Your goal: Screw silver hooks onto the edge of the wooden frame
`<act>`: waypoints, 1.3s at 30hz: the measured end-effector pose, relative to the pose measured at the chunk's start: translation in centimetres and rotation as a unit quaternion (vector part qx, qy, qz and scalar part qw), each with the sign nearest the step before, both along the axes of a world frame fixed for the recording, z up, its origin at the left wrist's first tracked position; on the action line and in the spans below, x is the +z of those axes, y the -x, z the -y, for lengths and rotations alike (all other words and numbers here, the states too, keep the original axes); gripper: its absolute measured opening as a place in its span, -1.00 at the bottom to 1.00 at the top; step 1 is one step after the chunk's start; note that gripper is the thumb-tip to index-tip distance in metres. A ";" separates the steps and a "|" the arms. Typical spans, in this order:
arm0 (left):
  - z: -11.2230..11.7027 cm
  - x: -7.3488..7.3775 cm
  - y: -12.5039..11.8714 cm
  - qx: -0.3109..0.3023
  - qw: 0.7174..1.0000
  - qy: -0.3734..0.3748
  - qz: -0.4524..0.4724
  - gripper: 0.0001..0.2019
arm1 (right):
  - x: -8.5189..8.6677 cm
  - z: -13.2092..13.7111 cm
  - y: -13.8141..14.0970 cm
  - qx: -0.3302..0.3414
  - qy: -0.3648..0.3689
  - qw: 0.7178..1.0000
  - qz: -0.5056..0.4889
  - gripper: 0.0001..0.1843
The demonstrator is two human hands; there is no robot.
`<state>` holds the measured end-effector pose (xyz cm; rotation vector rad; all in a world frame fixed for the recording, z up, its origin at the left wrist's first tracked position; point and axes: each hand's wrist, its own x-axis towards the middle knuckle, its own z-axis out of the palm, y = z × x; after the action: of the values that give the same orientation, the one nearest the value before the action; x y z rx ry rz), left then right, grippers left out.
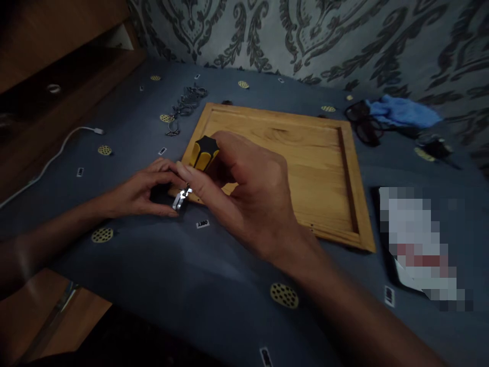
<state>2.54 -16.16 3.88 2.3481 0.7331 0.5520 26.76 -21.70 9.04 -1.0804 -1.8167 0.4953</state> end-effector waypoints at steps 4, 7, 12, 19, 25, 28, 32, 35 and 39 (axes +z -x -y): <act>0.0 0.1 0.0 0.005 1.000 0.004 -0.006 -0.59 | -0.2 -0.2 0.0 0.010 -0.020 1.000 -0.002 -0.74; 0.0 0.1 0.0 0.007 1.000 0.005 -0.004 -0.58 | -0.2 -0.2 0.0 0.017 -0.020 1.000 -0.002 -0.76; 0.0 0.1 -0.1 0.006 1.000 -0.001 -0.008 -0.59 | 0.1 -0.3 0.3 0.020 -0.043 0.999 0.014 -0.74; 0.1 0.2 -0.2 0.013 1.000 0.001 -0.014 -0.54 | 1.0 -2.4 1.7 0.107 0.025 0.993 -0.029 -0.64; 0.1 0.3 -0.3 0.013 1.000 0.010 -0.018 -0.60 | 1.5 -3.7 2.7 0.171 0.081 0.980 -0.066 -0.63; 0.1 0.2 -0.3 0.012 1.000 0.003 -0.014 -0.58 | 1.7 -3.8 2.6 0.199 0.099 0.973 -0.069 -0.61; 0.1 0.2 -0.2 0.012 1.000 0.005 -0.016 -0.58 | 1.8 -3.7 2.1 0.218 0.123 0.965 -0.080 -0.59; 0.1 0.2 -0.2 0.011 1.000 0.003 -0.018 -0.58 | 1.6 -3.7 1.7 0.224 0.134 0.961 -0.091 -0.59; 0.0 0.3 -0.1 0.010 1.000 0.005 -0.019 -0.53 | 1.0 -3.5 1.8 0.214 0.137 0.959 -0.128 -0.60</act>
<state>2.65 -16.21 4.14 2.3510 0.7767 0.5125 24.92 -18.20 10.00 -0.7498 -1.7816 1.1219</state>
